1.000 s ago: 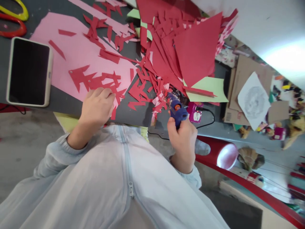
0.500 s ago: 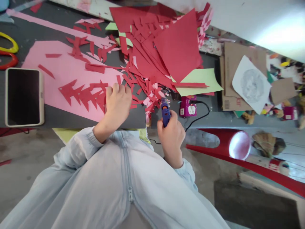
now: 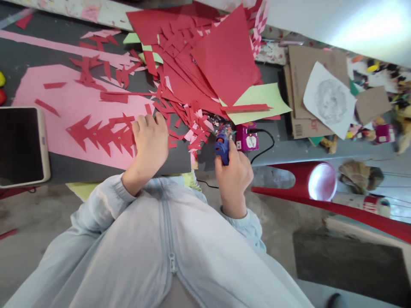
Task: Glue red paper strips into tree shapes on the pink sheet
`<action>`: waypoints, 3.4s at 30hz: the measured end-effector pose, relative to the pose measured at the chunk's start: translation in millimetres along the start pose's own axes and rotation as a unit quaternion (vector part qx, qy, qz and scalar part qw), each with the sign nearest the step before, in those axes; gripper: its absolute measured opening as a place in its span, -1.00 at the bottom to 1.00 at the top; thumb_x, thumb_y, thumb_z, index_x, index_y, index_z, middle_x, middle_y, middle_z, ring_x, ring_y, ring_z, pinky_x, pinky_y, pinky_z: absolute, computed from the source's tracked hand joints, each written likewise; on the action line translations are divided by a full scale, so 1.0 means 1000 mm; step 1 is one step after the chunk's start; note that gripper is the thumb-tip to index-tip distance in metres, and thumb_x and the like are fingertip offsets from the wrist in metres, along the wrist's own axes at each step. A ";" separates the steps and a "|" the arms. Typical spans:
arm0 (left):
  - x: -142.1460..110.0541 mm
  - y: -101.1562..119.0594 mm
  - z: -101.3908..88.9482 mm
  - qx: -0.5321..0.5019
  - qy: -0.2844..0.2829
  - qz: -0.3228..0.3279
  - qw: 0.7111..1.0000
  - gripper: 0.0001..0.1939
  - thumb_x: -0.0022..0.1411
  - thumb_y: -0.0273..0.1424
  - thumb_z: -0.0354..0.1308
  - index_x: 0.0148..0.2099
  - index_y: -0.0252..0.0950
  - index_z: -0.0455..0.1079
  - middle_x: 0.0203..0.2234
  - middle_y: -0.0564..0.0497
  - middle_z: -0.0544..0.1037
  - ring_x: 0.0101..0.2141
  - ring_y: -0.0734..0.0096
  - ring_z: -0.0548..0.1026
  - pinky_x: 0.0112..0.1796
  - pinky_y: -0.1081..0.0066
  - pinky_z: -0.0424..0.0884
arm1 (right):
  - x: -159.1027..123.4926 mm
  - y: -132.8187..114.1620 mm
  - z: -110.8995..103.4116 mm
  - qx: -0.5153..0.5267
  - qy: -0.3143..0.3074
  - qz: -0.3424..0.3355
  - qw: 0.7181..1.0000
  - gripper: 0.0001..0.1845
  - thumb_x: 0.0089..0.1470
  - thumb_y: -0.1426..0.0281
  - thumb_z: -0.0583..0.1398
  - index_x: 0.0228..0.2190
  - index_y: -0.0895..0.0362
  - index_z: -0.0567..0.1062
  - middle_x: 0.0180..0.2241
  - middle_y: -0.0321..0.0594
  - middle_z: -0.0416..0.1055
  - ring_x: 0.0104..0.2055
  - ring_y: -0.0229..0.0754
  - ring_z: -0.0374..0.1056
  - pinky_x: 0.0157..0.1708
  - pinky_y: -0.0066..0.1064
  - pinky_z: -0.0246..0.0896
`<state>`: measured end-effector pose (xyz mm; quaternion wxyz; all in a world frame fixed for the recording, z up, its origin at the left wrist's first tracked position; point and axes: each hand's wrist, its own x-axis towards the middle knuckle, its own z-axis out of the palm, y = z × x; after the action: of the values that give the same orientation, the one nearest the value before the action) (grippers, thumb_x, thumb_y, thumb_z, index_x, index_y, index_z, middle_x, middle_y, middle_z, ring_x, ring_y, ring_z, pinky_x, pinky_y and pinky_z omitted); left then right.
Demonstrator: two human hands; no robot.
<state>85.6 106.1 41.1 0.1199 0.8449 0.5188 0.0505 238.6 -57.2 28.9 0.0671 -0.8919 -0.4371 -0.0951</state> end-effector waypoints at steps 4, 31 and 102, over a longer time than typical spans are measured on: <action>0.002 -0.009 0.012 -0.046 0.059 0.031 0.997 -0.68 0.29 -0.46 0.04 0.07 -0.41 0.35 -0.13 -0.33 0.53 -0.03 -0.13 0.46 -0.03 -0.01 0.35 | -0.001 -0.006 0.007 0.016 -0.033 0.013 0.999 -0.42 0.18 0.34 0.04 0.21 0.18 0.39 -0.23 0.00 0.50 -0.16 0.06 0.38 -0.18 -0.18 0.28; -0.041 -0.073 0.003 -0.160 0.224 0.301 0.913 -0.82 0.32 -0.37 0.13 -0.30 -0.03 0.53 -0.47 0.04 0.51 -0.31 0.30 0.43 -0.18 0.16 0.37 | 0.020 -0.049 -0.029 0.379 -0.209 -0.034 0.901 -0.49 0.29 -0.02 0.02 -0.21 0.12 0.53 -0.31 -0.13 0.54 -0.29 -0.13 0.45 -0.24 -0.29 0.33; -0.073 -0.098 0.020 -0.047 0.039 0.175 0.983 -0.48 0.41 -0.17 0.03 0.32 -0.24 0.31 0.09 -0.32 0.48 0.08 -0.13 0.41 0.08 -0.10 0.28 | 0.054 -0.134 0.015 0.316 -0.288 -0.037 0.903 -0.67 0.00 0.30 0.26 -0.68 0.10 0.33 -0.67 -0.37 0.28 -0.53 -0.27 0.21 -0.47 -0.41 0.01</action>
<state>-28.5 81.2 -0.4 0.1286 0.9134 0.3645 0.1275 166.9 69.0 31.6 0.2133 -0.7954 -0.4771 0.3070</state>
